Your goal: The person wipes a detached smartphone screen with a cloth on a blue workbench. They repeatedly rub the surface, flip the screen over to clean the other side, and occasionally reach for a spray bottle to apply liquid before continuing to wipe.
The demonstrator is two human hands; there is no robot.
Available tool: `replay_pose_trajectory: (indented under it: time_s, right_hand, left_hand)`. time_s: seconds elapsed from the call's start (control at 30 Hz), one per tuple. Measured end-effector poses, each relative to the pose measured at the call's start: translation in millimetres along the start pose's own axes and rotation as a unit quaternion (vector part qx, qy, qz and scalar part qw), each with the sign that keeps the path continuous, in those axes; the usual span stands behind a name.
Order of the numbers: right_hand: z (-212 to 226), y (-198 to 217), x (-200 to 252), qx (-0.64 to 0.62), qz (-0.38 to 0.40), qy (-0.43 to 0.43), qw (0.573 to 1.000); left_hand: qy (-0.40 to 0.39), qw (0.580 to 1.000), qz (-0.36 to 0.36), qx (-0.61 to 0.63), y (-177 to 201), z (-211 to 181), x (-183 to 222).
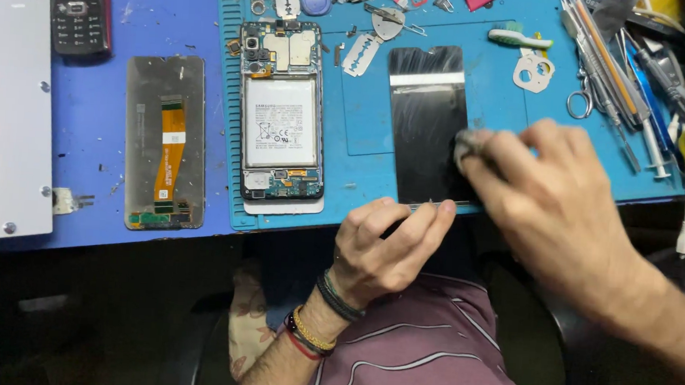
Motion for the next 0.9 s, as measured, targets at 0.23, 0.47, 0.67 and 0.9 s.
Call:
replay_pose_trajectory:
  time_s: [0.23,0.47,0.67,0.9]
  right_hand:
    - [-11.5,-3.0,0.8,-0.031,-0.008,-0.025,0.999]
    - [2.2,-3.5,-3.8,-0.110,0.001,-0.005,0.994]
    - [3.3,-2.8,1.0,-0.166,0.016,-0.010,0.986]
    - [6.0,-0.4,11.7,-0.234,0.023,0.009,0.972]
  left_hand:
    - [0.017,1.000,-0.004,0.022,0.8,1.8,-0.4]
    - [0.000,0.999,-0.011,0.031,-4.7,2.2,8.4]
    - [0.006,1.000,-0.021,0.018,-5.7,4.1,7.9]
    - [0.006,0.999,-0.030,0.033,-4.6,4.0,7.1]
Point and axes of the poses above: each hand's wrist, its own x-axis away from the middle knuckle, its own y-axis out of the back of the hand, z = x × y, the point moved 9 cm from there along -x, towards the middle knuckle, and after that the axes turned 1 degree about -x, right-handed, at the moved point
